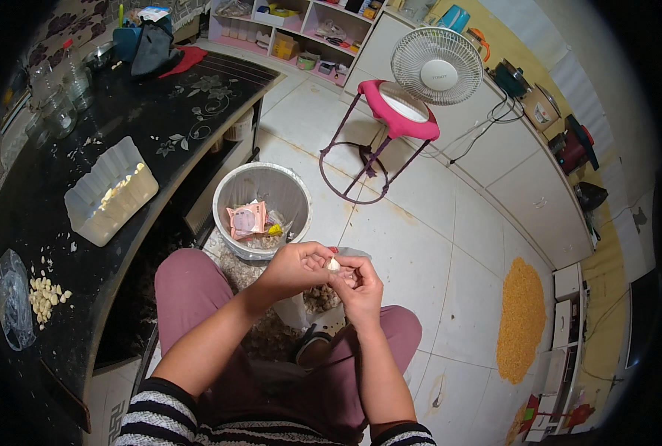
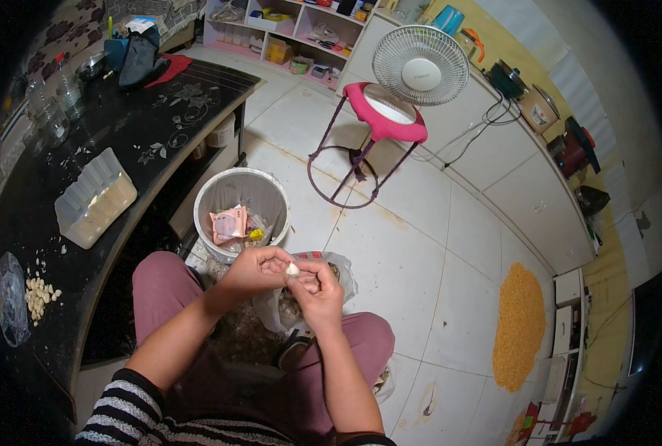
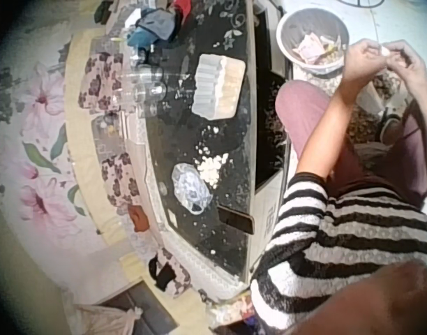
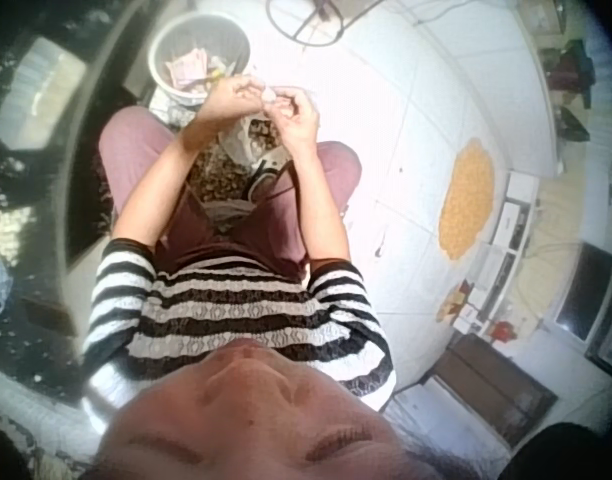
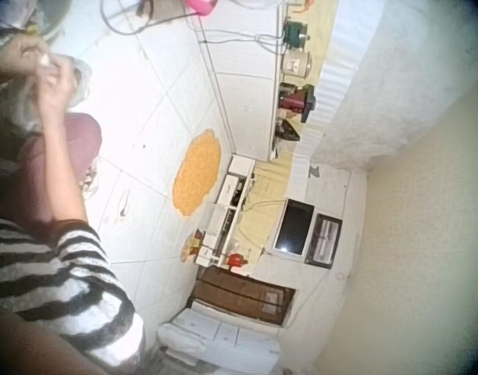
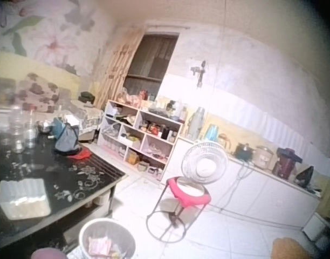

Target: The person shells peanuts by hand, discarding the shells into a bucket and placing the nuts into a plastic bag.

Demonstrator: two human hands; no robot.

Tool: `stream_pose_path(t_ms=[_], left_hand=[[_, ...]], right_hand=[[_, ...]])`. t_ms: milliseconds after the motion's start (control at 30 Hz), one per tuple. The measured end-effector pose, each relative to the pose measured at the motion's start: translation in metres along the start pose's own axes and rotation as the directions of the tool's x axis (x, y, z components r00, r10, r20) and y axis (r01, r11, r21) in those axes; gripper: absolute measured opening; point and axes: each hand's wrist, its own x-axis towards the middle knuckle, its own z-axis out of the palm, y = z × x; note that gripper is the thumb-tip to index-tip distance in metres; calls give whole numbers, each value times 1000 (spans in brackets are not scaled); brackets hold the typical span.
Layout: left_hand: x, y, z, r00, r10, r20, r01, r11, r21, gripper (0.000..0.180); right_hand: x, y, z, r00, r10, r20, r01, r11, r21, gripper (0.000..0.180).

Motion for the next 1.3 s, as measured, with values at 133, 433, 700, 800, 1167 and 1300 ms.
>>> stream_pose_path(t_ms=[133,433,700,800,1167,1300], left_hand=[[-2,3,1,1000,-16,11,17,998,-67,14],[-1,0,-2,996,-85,42,90,984,-155,13],[-2,2,-1,992,-124,16,120,982,149,22],[-3,2,3,993,-120,11,116,978,174,20],[-2,-4,-6,972,-207,114,214,976,-48,12],[-4,6,-5,959,-239,154,247,968,-41,12]], right_hand=[[0,0,-4,998,45,46,-49,994,95,23],[-5,-4,-4,994,91,68,-97,990,102,21],[-3,-3,-6,994,96,57,-94,995,-25,22],[-4,1,-8,997,74,33,-65,976,-208,22],[-6,-15,-7,998,-11,69,38,913,-406,22],[-9,-9,-11,999,21,49,-2,930,-367,23]])
